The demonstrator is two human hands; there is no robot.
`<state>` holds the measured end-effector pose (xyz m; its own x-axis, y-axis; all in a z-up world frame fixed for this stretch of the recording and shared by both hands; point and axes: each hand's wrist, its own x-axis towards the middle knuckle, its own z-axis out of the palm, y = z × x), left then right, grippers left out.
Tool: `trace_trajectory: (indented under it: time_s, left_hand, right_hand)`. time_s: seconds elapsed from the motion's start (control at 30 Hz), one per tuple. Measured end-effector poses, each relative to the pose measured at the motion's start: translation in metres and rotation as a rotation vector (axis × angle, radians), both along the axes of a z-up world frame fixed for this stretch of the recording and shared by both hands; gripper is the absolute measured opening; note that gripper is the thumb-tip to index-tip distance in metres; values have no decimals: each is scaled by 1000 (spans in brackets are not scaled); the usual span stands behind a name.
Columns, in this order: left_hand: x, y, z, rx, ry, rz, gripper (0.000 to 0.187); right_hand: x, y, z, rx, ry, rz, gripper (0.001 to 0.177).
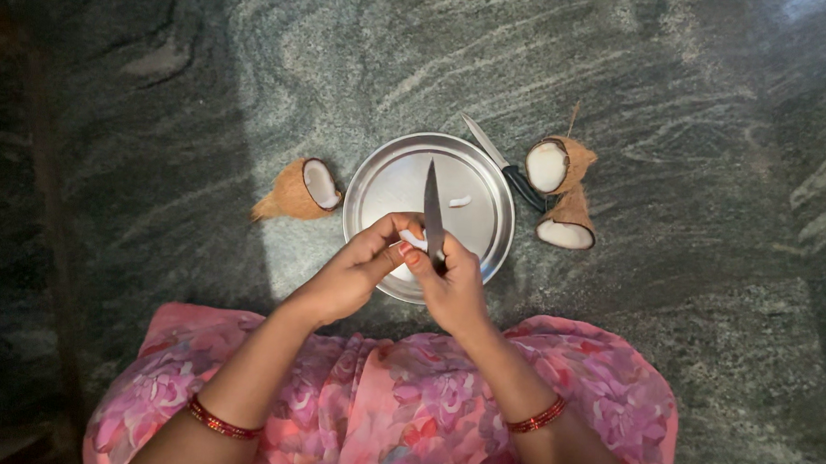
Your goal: The person sits on the floor and uses a knife to cut a coconut half into small pieces over a metal plate. The person holds the coconut in one hand and slices the white flesh into the plate, repeating the action for several pieces.
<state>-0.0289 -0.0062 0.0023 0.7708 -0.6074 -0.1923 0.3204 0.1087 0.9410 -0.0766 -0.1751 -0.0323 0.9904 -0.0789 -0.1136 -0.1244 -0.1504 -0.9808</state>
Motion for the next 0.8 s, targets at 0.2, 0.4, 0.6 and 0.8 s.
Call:
trace_trajectory:
  time_s: [0.2, 0.4, 0.6, 0.8]
  left_hand:
    - [0, 2, -1, 87, -5, -15, 23]
    - [0, 0, -6, 144, 6, -9, 26]
    - [-1, 0, -10, 20, 29, 8, 22]
    - [-1, 0, -9, 20, 72, 3, 20]
  right_hand:
    - [-2, 0, -4, 67, -18, 30, 37]
    - [-6, 4, -19, 186, 102, 10, 40]
    - [-2, 1, -24, 57, -63, -16, 40]
    - [-4, 1, -18, 61, -26, -2, 41]
